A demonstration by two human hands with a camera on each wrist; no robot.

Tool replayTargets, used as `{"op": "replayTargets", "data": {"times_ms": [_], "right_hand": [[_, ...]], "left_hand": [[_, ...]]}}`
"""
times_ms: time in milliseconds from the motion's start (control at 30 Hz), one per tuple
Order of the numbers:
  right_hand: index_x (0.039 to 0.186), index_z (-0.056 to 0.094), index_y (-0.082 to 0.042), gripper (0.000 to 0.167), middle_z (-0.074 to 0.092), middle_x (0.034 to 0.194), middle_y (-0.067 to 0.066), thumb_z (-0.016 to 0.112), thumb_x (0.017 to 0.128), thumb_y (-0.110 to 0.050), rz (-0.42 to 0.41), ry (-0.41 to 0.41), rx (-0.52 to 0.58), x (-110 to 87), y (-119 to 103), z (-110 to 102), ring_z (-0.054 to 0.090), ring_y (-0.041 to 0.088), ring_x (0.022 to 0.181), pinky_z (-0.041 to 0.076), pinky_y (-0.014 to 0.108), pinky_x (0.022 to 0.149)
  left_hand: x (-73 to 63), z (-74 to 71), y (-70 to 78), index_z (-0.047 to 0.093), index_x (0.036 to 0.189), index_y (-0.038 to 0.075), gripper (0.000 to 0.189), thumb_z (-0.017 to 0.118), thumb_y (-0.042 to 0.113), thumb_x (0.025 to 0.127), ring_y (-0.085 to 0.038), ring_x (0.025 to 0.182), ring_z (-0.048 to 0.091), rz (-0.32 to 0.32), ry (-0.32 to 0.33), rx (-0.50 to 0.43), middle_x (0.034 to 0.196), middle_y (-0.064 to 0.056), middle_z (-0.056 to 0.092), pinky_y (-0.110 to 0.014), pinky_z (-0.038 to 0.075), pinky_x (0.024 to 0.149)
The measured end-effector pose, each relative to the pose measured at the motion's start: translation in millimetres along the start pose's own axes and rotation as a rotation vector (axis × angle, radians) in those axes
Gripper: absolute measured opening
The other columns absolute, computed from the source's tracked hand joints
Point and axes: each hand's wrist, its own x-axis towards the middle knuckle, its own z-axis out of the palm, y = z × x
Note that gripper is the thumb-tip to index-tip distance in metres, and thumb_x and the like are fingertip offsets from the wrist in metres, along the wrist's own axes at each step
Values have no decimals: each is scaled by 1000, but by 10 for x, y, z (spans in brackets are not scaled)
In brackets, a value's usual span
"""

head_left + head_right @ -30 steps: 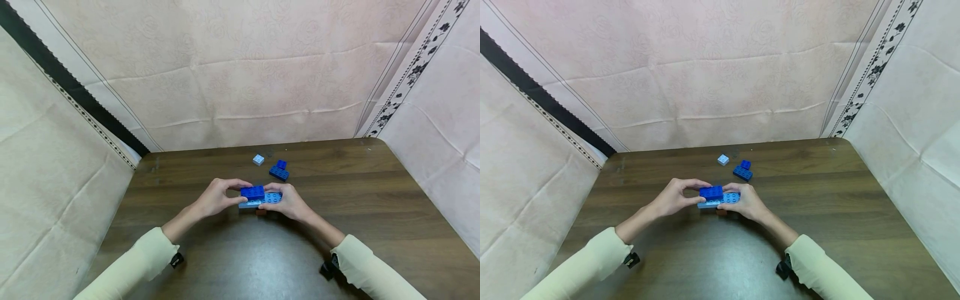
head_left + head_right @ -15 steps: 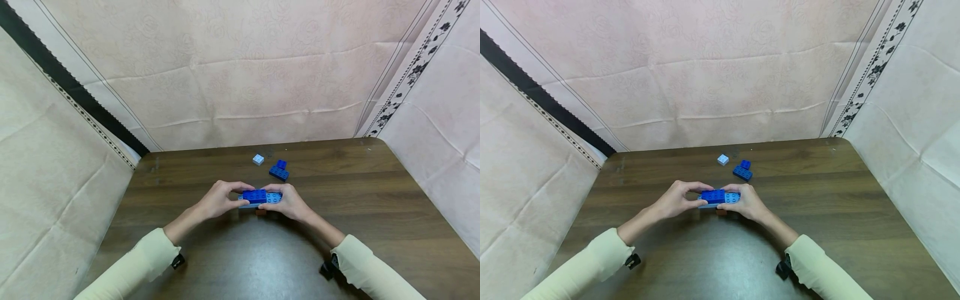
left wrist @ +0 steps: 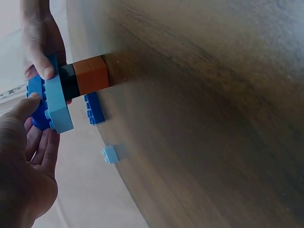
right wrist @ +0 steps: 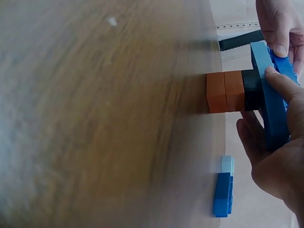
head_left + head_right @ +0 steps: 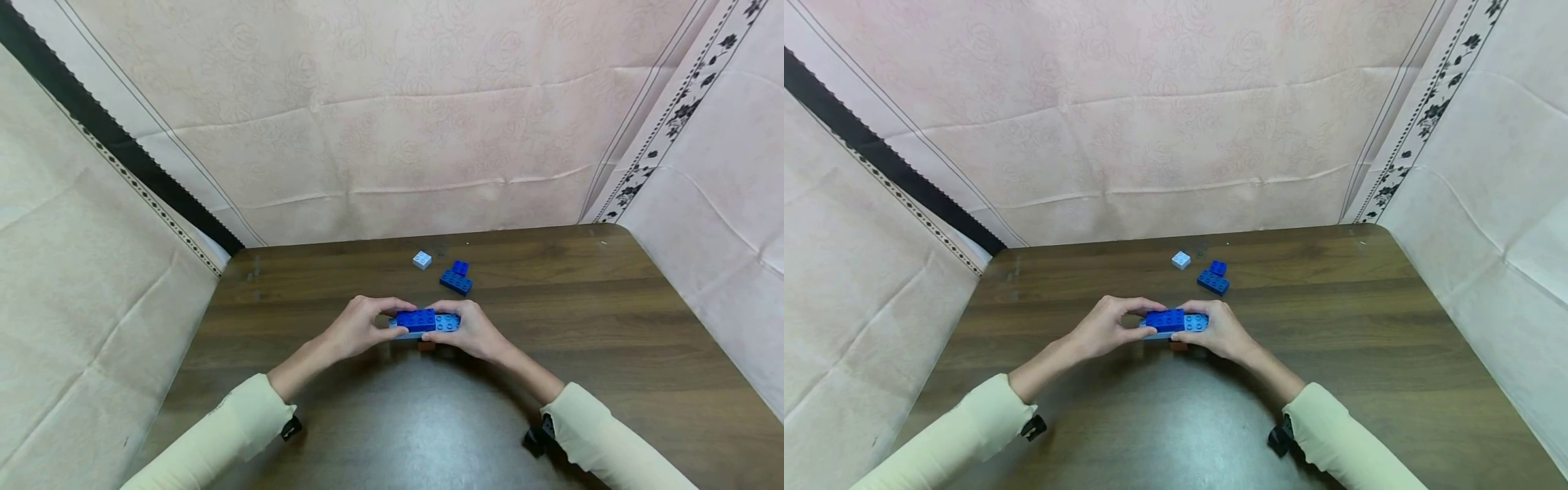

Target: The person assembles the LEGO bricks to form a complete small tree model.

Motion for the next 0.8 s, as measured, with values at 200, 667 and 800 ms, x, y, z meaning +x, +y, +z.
{"op": "replayTargets", "data": {"times_ms": [200,667,800], "right_hand": [[135,72,-12,46,73,131,5,87,92,-19,-45,1,6,-13,-64,-59,69,23,114,58,34,93],[125,78,-9,31,78,120,7,83,95,-14,-28,2,81,-1,-128,-101,77,16,100,63,32,85],[125,78,-8,31,78,119,8,83,95,-13,-39,1,96,4,-125,-94,77,16,99,63,32,84]], "left_hand": [[-10,8,11,72,135,15,40,82,18,96,-13,111,73,14,3,35,127,-2,76,-39,58,99],[-15,23,12,72,133,11,39,83,14,95,-15,111,73,61,24,28,124,-4,77,-43,60,96],[-25,36,-14,72,133,13,40,83,15,95,-14,111,72,42,30,-6,125,-2,76,-46,60,96]]}}
